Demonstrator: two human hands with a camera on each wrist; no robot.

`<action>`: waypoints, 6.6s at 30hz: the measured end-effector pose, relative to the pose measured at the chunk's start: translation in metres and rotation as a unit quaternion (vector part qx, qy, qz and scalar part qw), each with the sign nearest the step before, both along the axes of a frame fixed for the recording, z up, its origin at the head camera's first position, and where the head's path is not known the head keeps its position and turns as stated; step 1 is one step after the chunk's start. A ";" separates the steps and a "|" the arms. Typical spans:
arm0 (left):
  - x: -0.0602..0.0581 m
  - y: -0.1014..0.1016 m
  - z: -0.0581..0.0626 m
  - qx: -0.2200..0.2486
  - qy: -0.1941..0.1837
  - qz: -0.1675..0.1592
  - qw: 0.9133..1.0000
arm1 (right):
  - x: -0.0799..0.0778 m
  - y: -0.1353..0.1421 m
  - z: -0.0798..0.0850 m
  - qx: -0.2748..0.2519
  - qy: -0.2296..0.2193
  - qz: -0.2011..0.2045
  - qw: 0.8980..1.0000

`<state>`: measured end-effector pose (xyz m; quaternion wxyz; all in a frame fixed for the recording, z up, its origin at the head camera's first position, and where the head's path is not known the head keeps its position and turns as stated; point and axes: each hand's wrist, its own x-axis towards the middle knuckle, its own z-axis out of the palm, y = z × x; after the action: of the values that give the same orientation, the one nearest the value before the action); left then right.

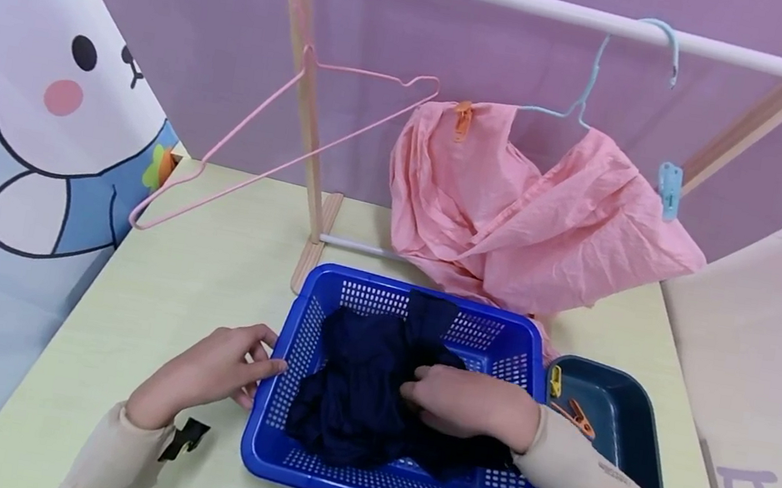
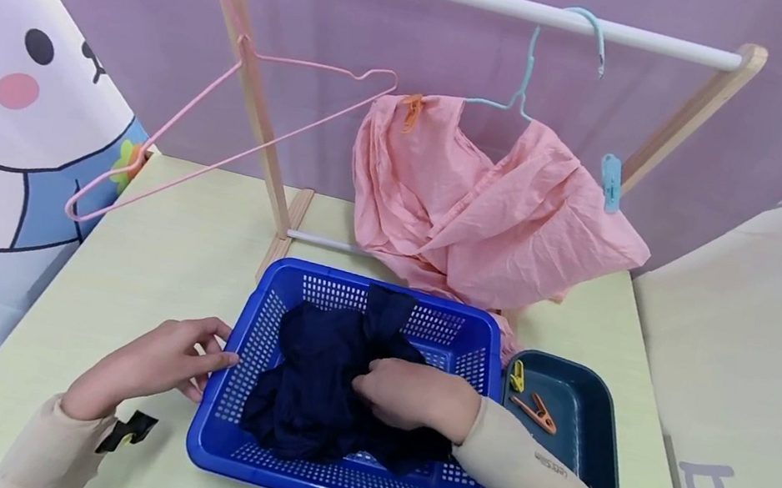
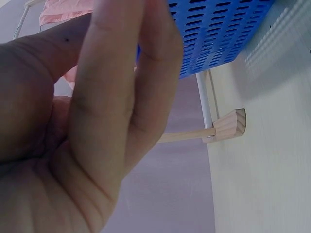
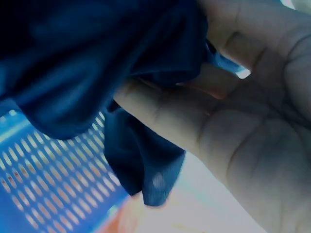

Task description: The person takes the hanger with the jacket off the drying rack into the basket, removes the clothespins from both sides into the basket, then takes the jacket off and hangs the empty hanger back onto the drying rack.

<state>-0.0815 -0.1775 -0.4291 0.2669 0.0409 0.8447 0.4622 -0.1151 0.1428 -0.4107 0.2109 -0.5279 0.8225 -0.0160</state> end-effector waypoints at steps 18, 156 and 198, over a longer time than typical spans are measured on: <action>-0.002 0.002 -0.001 -0.016 -0.007 0.002 1.000 | -0.032 0.014 0.003 -0.063 -0.012 -0.107 0.992; -0.128 0.064 0.064 -0.119 0.350 0.022 0.929 | -0.102 0.157 0.143 -0.328 0.372 -0.499 0.711; -0.040 0.015 0.108 -0.124 0.564 0.030 0.816 | 0.042 0.152 0.095 -0.418 0.300 -0.356 0.780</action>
<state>-0.1219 -0.1624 -0.3213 -0.2678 0.2360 0.8980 0.2573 -0.0735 0.2953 -0.3162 -0.3082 -0.2122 0.8864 -0.2726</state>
